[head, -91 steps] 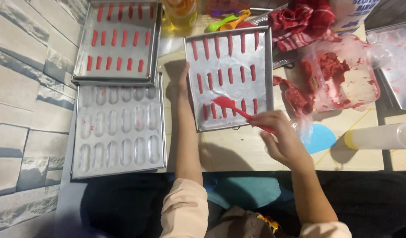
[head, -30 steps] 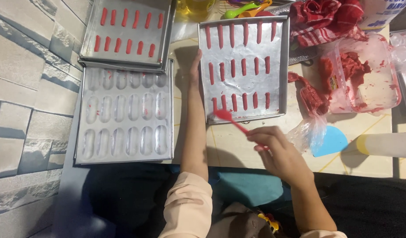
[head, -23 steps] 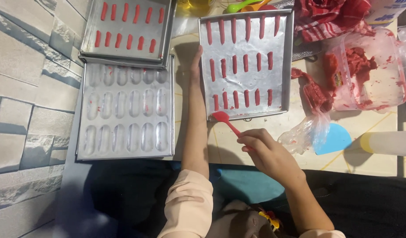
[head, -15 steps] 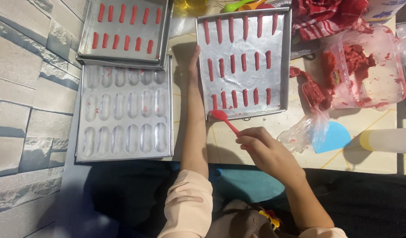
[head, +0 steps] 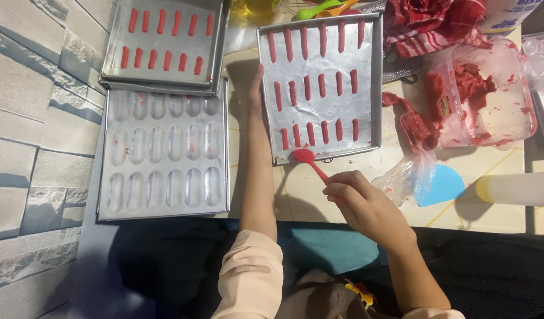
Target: Spreading and leveling red batter into rectangular slots on a metal baking tray using a small spatula.
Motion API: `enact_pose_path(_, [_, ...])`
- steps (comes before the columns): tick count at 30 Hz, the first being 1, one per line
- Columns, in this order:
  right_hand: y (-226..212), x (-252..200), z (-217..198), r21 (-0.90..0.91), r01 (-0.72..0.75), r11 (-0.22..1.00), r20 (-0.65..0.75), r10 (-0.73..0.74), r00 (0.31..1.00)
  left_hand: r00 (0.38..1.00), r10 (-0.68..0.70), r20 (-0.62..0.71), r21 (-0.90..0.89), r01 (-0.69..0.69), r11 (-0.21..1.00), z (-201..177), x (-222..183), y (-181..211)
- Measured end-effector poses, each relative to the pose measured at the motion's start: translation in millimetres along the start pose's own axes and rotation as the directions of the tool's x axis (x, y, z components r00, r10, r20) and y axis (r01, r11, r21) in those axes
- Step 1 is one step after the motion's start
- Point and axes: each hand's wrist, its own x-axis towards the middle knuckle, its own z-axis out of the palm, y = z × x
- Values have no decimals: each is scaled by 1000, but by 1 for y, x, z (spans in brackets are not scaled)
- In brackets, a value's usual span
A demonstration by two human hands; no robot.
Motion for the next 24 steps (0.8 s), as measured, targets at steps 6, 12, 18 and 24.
enact_pose_path(6, [9, -8, 0, -9, -1, 1000, -57, 0, 998, 1000, -11, -2, 30, 11, 999, 3, -3, 7])
enact_pose_path(12, [30, -14, -6, -47, 9, 999, -201, -19, 979, 999, -37, -17, 58, 38, 998, -9, -5, 11])
enact_pose_path(18, [56, -36, 0, -82, -25, 996, -262, 3, 965, 999, -48, -3, 33, 48, 998, -22, 11, 0])
enact_pose_path(24, [62, -29, 13, -111, -24, 993, -291, -9, 957, 1000, -19, -7, 26, 19, 999, -17, 13, 2])
